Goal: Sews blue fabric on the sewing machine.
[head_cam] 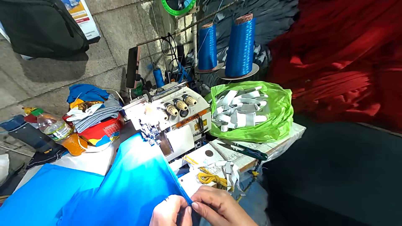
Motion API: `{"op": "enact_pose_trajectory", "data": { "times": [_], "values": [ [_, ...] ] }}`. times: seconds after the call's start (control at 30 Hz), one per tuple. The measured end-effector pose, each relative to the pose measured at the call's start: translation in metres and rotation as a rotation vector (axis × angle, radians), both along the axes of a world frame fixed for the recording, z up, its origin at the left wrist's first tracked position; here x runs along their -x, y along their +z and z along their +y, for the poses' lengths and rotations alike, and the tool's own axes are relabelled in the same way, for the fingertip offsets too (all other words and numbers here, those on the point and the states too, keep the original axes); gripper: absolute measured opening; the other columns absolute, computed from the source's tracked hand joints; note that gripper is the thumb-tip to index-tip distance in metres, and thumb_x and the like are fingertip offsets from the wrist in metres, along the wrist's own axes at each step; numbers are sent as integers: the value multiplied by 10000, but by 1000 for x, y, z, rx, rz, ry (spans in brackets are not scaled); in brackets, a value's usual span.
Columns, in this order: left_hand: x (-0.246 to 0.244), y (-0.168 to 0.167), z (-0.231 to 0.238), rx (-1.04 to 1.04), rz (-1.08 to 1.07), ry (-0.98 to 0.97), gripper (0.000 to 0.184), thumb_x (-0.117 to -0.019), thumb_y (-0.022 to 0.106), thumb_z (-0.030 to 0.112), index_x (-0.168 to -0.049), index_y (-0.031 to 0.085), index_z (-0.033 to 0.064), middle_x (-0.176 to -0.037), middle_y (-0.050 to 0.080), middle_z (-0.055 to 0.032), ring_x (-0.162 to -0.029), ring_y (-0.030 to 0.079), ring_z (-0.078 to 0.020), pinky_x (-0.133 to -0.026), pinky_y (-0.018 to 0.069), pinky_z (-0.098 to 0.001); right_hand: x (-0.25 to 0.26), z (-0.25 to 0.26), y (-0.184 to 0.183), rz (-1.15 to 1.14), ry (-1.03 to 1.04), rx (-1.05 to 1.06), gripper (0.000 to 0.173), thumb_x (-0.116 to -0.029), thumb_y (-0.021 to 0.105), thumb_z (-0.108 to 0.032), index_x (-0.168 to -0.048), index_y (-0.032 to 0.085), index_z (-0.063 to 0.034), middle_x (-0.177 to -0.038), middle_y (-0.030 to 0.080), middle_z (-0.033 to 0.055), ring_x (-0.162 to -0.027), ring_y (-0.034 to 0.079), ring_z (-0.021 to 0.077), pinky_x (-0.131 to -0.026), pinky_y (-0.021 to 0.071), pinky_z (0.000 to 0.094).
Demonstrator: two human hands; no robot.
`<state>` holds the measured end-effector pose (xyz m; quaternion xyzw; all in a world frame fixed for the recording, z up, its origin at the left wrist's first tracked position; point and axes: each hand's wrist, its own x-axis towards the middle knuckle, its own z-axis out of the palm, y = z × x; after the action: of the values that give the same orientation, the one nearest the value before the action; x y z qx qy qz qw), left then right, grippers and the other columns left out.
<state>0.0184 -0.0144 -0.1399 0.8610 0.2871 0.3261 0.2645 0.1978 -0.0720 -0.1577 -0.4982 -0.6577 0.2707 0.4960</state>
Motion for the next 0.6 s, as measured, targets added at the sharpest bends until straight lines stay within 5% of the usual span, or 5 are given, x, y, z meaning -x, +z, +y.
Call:
{"op": "enact_pose_trajectory", "data": {
  "times": [0.2, 0.47, 0.6],
  "values": [
    [5, 9, 4, 48, -19, -63, 107, -890, 615, -6, -854, 690, -73, -747, 685, -156, -683, 668, -143, -677, 549, -240, 3, -1, 10, -316, -136, -98, 155, -946, 621, -93, -914, 756, -23, -842, 701, 151, -769, 701, 285, -674, 577, 428],
    [9, 20, 4, 21, 85, -137, 100, -872, 614, -26, -924, 693, -61, -863, 710, -187, -809, 704, -219, -758, 569, -304, 9, -6, 27, -507, -92, -156, 178, -976, 613, -141, -898, 713, -16, -847, 701, 144, -799, 709, 297, -682, 580, 401],
    [13, 28, 6, 10, 73, -171, 112, -885, 637, -24, -960, 701, -76, -895, 720, -202, -837, 718, -226, -774, 581, -301, 2, 5, 21, -321, -4, -215, 238, -990, 620, -152, -832, 701, 7, -749, 674, 134, -714, 680, 230, -656, 553, 337]
  ]
}}
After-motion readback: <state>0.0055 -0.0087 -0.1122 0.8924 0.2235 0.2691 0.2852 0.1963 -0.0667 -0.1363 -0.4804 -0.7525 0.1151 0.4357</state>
